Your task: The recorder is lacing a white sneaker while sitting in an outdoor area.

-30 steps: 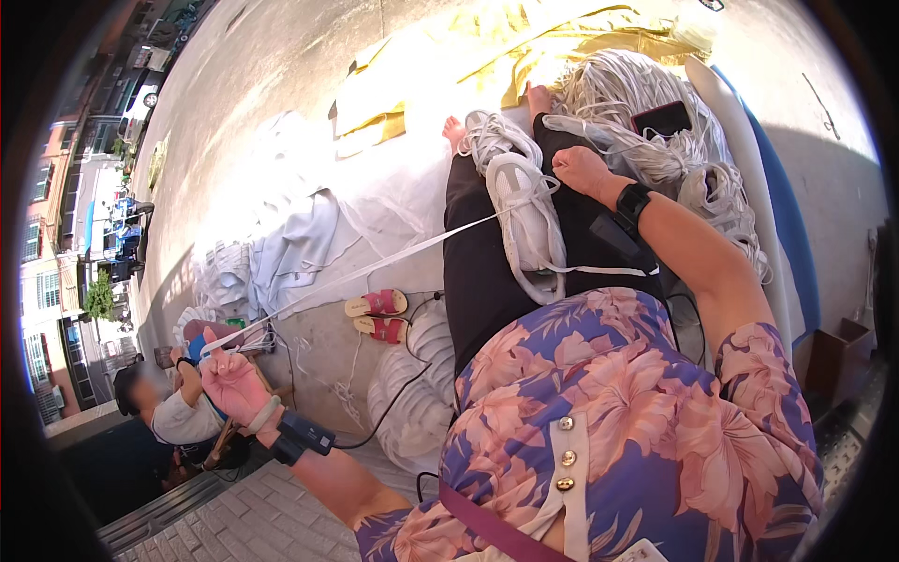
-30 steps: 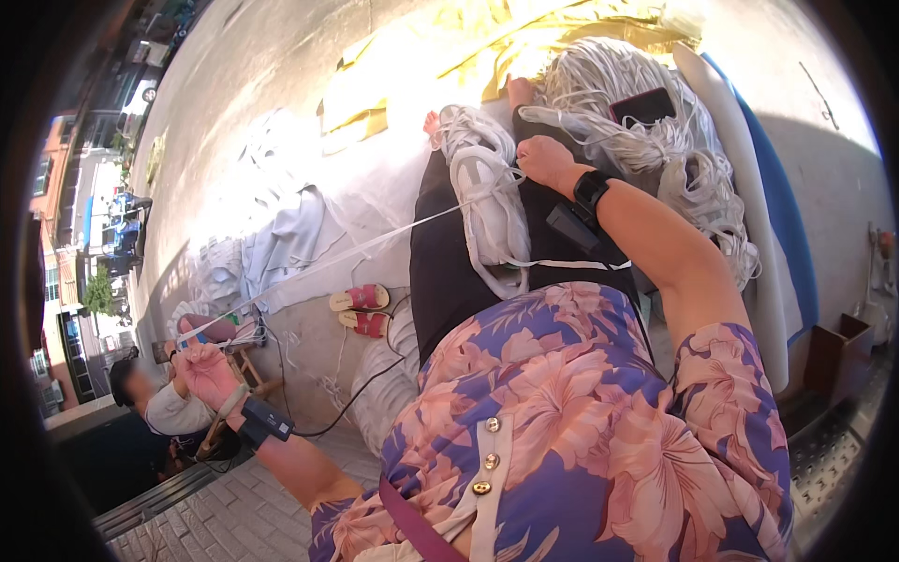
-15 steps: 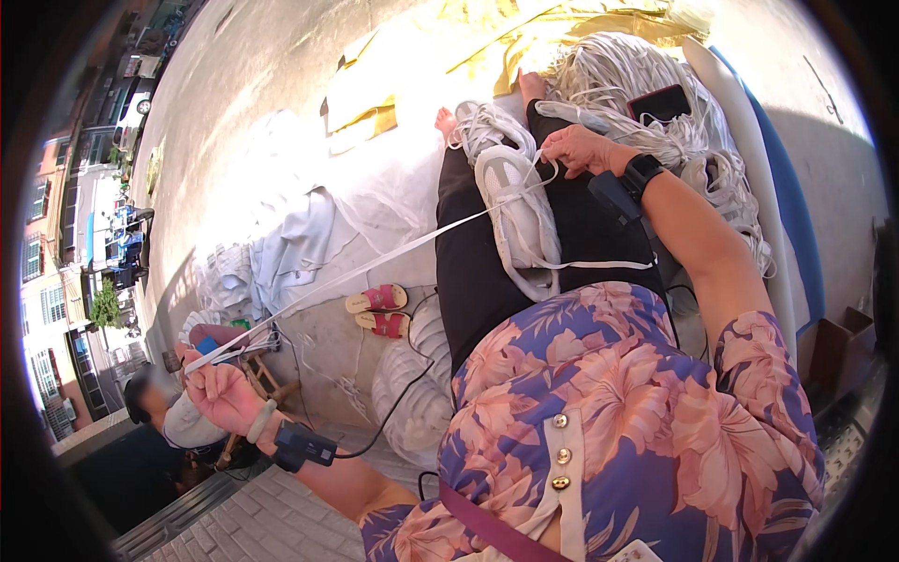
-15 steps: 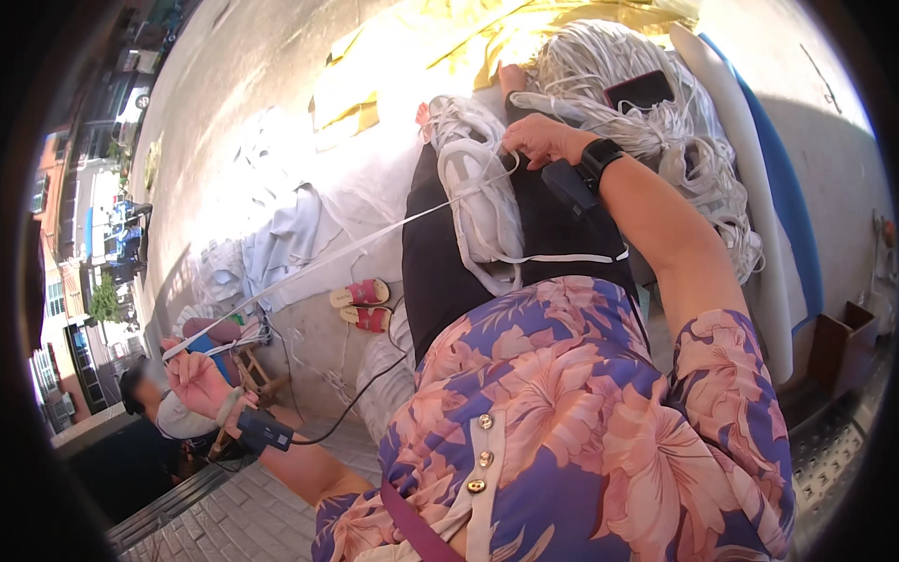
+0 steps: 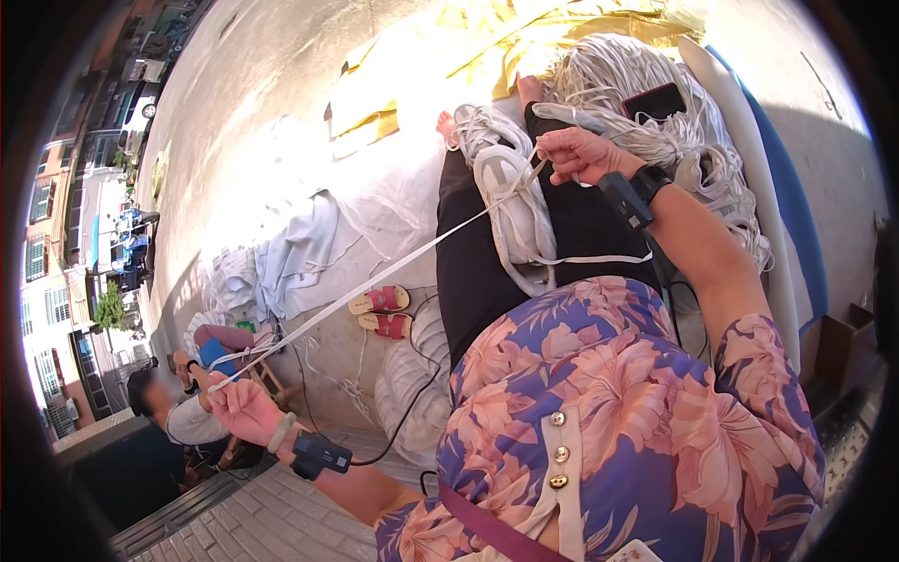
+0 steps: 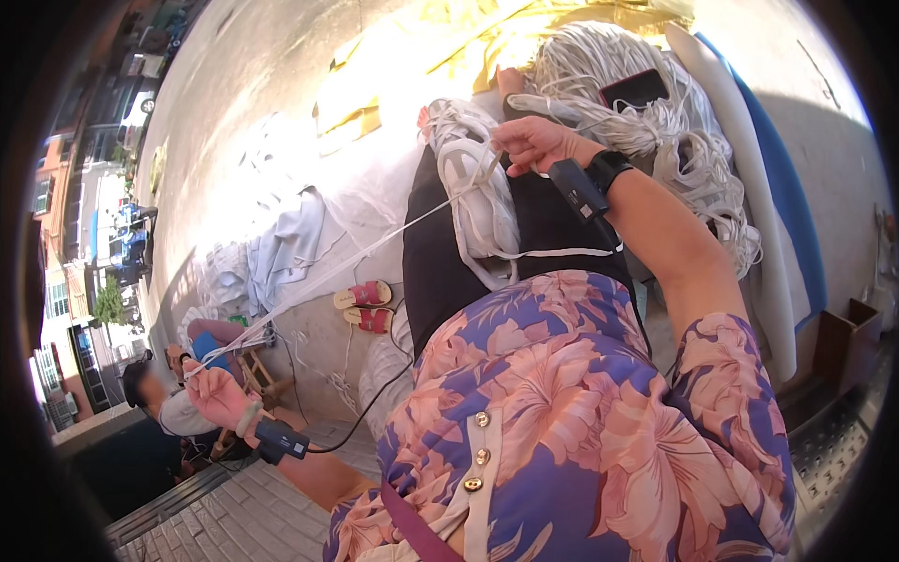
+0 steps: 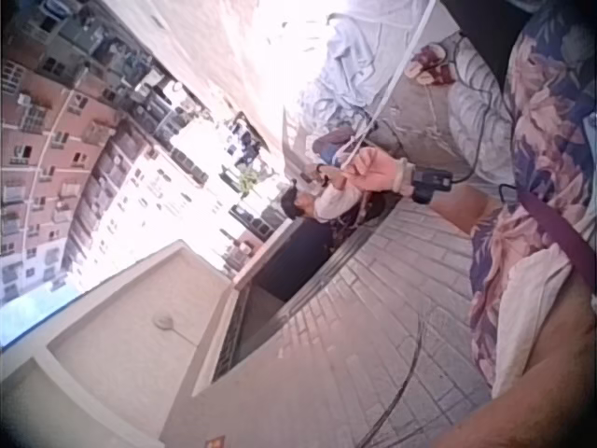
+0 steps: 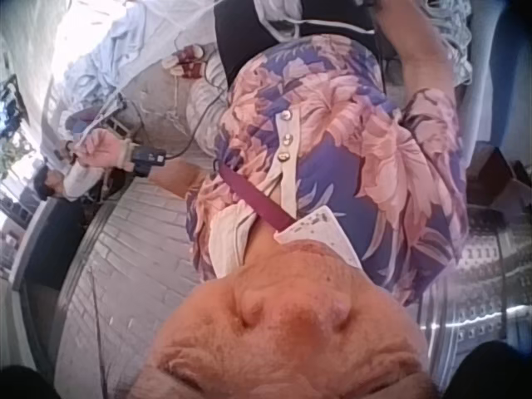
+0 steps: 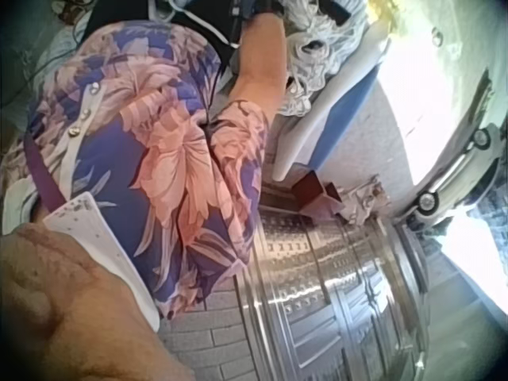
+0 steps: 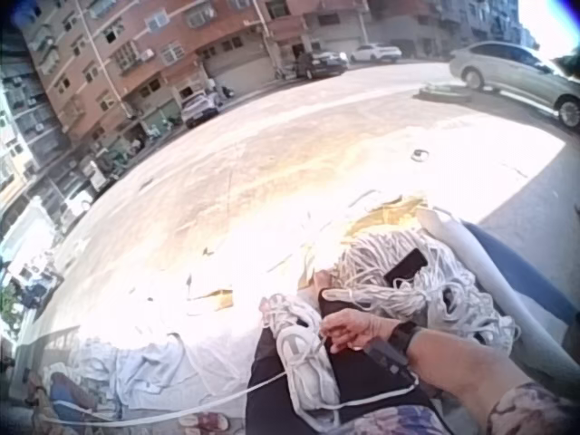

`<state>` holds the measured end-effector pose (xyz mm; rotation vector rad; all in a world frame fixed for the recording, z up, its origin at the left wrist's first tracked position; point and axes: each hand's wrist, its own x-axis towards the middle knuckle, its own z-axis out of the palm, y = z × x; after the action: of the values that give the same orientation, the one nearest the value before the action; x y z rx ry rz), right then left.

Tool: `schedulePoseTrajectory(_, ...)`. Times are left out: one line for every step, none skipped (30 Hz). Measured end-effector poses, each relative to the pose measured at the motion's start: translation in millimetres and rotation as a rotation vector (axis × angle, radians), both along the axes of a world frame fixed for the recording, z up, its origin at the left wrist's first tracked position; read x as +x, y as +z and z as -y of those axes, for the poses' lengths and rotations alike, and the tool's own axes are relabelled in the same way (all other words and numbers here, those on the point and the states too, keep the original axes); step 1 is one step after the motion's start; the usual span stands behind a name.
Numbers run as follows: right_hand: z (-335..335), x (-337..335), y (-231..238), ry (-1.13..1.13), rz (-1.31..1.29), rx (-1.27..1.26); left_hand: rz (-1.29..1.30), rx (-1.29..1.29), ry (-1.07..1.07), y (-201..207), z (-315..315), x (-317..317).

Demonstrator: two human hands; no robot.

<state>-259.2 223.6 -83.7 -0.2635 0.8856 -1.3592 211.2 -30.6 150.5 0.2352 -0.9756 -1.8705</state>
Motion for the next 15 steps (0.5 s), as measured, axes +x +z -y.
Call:
schedulePoseTrajectory(0,2,2,-0.025,0.017,0.012,-0.012,0.018,-0.029,0,-3,-1)
schedulePoseTrajectory(1,3,3,-0.05,0.035,0.025,-0.015,0.018,-0.029,-1,-6,0)
schedulePoseTrajectory(1,4,4,-0.05,0.033,0.024,0.073,0.006,0.028,-1,-10,1)
schedulePoseTrajectory(1,5,3,-0.059,0.022,0.033,0.161,-0.006,0.082,-1,-12,2)
schedulePoseTrajectory(1,6,2,-0.068,0.011,0.042,0.159,-0.007,0.081,-2,-11,10)
schedulePoseTrajectory(1,7,1,-0.069,0.01,0.042,0.274,0.019,0.098,-5,-7,23)
schedulePoseTrajectory(1,8,0,-0.069,0.021,0.04,0.388,0.046,0.117,-9,-3,39)
schedulePoseTrajectory(1,8,-1,-0.07,0.033,0.039,0.389,0.046,0.115,-14,1,58)
schedulePoseTrajectory(2,10,-2,-0.065,0.034,0.037,0.455,0.072,0.14,-19,4,83)
schedulePoseTrajectory(2,11,-3,-0.055,0.019,0.049,0.52,0.099,0.161,-19,2,89)
schedulePoseTrajectory(3,12,-4,-0.044,0.004,0.06,0.56,0.216,0.313,-18,-7,93)
schedulePoseTrajectory(4,13,-6,-0.042,0.007,0.061,0.562,0.217,0.315,-19,-8,104)
schedulePoseTrajectory(6,15,-9,-0.017,-0.003,0.068,0.588,0.271,0.384,-22,-11,123)
schedulePoseTrajectory(7,16,-13,0.004,-0.013,0.078,0.612,0.327,0.448,-24,-13,136)
schedulePoseTrajectory(9,17,-16,0.004,-0.012,0.078,0.614,0.327,0.448,-25,-15,149)
